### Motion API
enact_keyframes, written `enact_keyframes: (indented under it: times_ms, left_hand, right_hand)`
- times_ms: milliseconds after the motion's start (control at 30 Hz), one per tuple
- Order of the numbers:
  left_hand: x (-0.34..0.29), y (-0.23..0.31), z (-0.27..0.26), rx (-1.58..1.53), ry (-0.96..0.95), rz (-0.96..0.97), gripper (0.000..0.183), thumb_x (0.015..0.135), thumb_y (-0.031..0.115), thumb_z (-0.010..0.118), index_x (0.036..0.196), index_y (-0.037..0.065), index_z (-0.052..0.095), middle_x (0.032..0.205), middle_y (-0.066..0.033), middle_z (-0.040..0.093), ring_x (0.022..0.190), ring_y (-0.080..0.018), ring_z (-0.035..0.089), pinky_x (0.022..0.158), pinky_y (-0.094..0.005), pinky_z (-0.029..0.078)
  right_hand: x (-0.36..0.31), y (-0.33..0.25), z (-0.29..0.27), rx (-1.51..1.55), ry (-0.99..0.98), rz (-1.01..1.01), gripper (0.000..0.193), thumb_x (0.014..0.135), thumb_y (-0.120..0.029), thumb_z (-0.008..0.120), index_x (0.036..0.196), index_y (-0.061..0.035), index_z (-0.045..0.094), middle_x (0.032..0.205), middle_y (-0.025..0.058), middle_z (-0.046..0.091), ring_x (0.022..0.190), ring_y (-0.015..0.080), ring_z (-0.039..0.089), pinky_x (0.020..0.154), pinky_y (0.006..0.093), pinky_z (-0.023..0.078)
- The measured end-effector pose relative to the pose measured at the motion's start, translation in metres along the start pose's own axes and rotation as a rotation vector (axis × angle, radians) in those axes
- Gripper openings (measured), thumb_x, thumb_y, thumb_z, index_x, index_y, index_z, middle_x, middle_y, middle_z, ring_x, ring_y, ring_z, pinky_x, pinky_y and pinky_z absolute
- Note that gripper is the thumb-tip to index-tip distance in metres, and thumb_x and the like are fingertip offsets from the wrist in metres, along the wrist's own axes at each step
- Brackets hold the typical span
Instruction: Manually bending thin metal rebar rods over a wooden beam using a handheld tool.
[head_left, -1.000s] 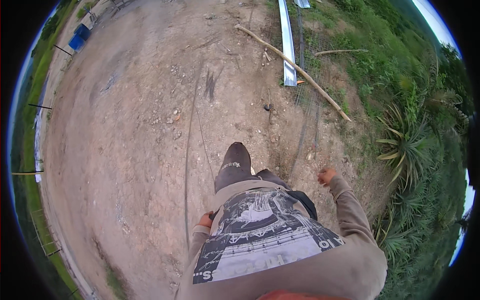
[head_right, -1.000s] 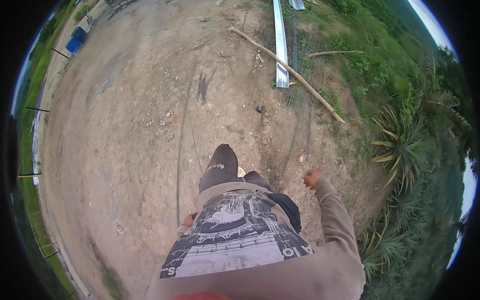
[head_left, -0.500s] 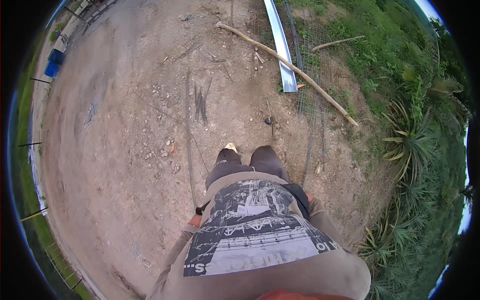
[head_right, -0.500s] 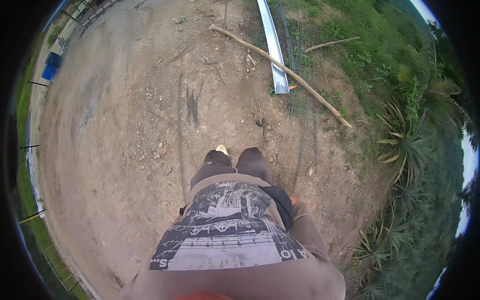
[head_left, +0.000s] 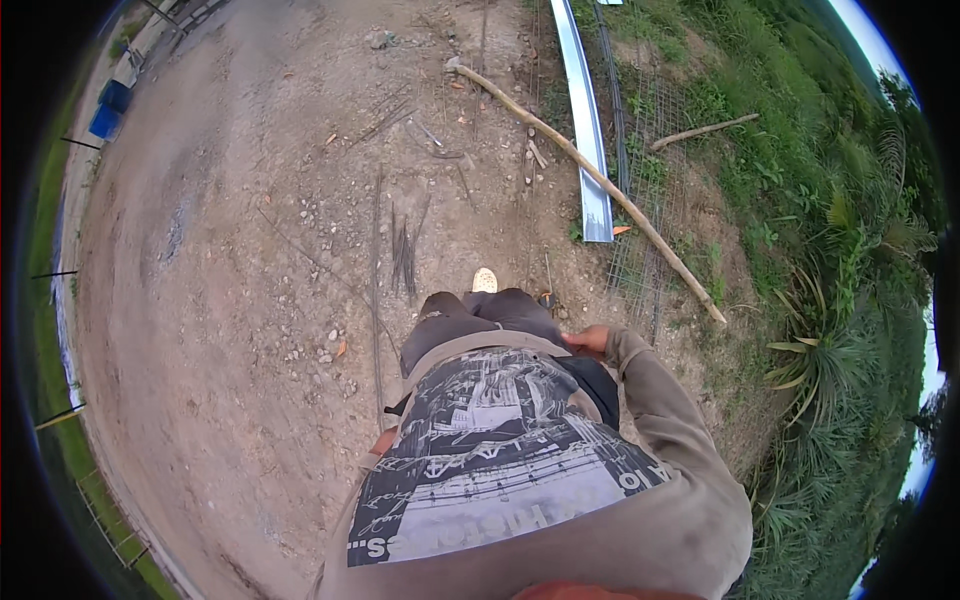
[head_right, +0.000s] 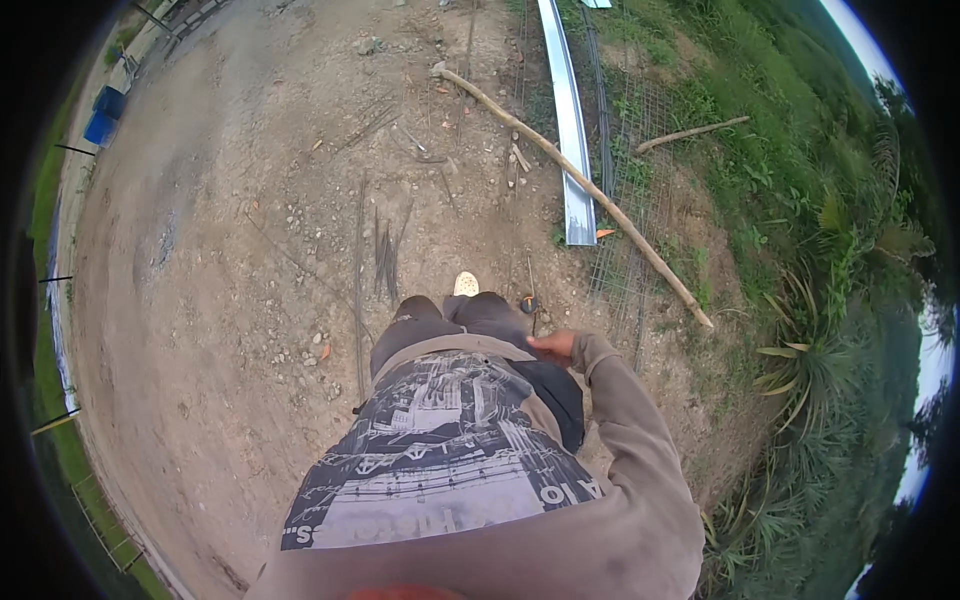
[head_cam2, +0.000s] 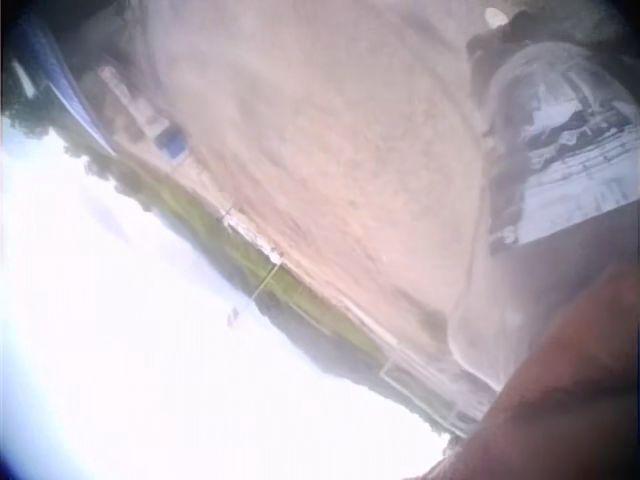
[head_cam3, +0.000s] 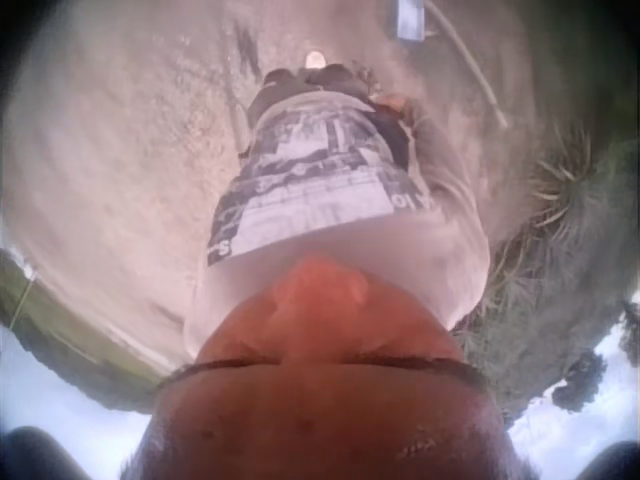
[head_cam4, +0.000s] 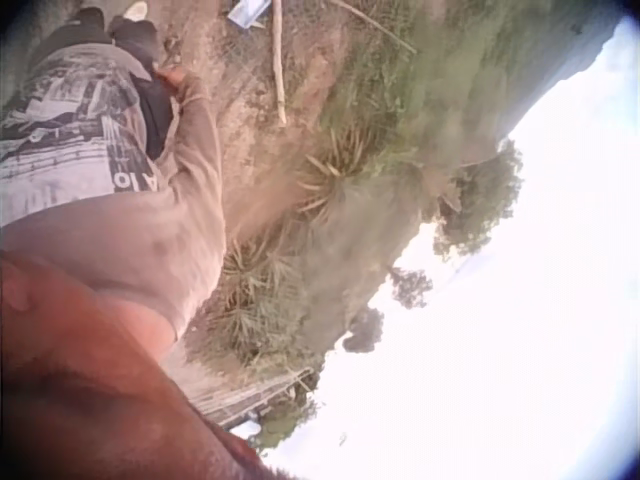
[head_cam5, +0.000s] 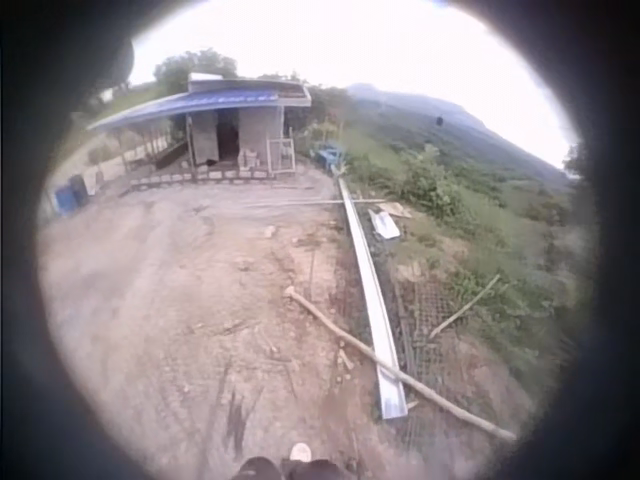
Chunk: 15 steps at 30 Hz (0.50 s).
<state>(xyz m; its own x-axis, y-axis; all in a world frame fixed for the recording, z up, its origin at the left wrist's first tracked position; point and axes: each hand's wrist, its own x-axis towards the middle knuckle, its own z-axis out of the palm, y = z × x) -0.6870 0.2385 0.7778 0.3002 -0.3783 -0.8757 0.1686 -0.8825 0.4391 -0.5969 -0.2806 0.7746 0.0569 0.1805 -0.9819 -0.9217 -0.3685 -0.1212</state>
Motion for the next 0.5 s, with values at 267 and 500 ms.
enact_keyframes:
  times_ms: [267,500]
  left_hand:
    - [0.062,0.078,-0.136,0.315,-0.188,0.305,0.030,0.070,0.025,0.061,0.097,0.012,0.065,0.089,-0.0131,0.066,0.080,-0.0253,0.063,0.071,-0.0345,0.049]
    - [0.218,0.046,-0.252,-0.146,-0.067,0.222,0.030,0.062,0.010,0.067,0.091,0.007,0.065,0.085,-0.0084,0.066,0.079,-0.0195,0.064,0.065,-0.0299,0.050]
  right_hand:
    - [0.003,-0.090,-0.072,-0.249,-0.145,0.005,0.046,0.084,-0.045,0.058,0.096,-0.0007,0.064,0.080,0.0004,0.063,0.062,0.0088,0.054,0.054,0.0240,0.041]
    - [0.047,-0.182,-0.156,-0.334,-0.290,0.030,0.046,0.083,-0.046,0.058,0.100,-0.0040,0.064,0.080,0.0064,0.064,0.073,0.0155,0.059,0.064,0.0288,0.049]
